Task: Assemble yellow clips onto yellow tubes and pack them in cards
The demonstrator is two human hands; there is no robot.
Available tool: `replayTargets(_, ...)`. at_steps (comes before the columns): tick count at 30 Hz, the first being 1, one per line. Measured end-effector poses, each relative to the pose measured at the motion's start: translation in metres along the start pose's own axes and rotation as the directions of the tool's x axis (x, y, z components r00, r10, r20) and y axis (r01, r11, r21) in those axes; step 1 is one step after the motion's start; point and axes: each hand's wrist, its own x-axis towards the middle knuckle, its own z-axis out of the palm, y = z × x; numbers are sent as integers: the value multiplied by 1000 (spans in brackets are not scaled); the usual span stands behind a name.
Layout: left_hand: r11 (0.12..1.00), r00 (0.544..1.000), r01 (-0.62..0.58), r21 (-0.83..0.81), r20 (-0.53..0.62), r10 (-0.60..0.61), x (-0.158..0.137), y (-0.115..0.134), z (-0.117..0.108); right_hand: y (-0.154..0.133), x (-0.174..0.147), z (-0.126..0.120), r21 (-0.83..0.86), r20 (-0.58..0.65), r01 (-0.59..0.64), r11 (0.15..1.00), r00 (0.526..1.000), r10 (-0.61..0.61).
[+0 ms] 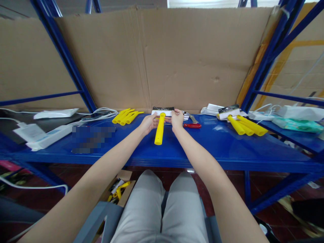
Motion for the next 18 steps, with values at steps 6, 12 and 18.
replayTargets(6, 999, 999, 38, 26, 13, -39, 1, 2, -1, 4, 3, -1, 0, 11, 52, 999, 999, -52)
replayTargets(12, 999, 997, 22, 26, 76, -24, -2, 1, 0, 1, -1, 0, -1, -24, 76, 997, 997, -76)
replayTargets(18, 997, 996, -8, 81, 94, 1, -1, -3, 0, -2, -8, 2, -29, -9, 98, 995, 995, -98)
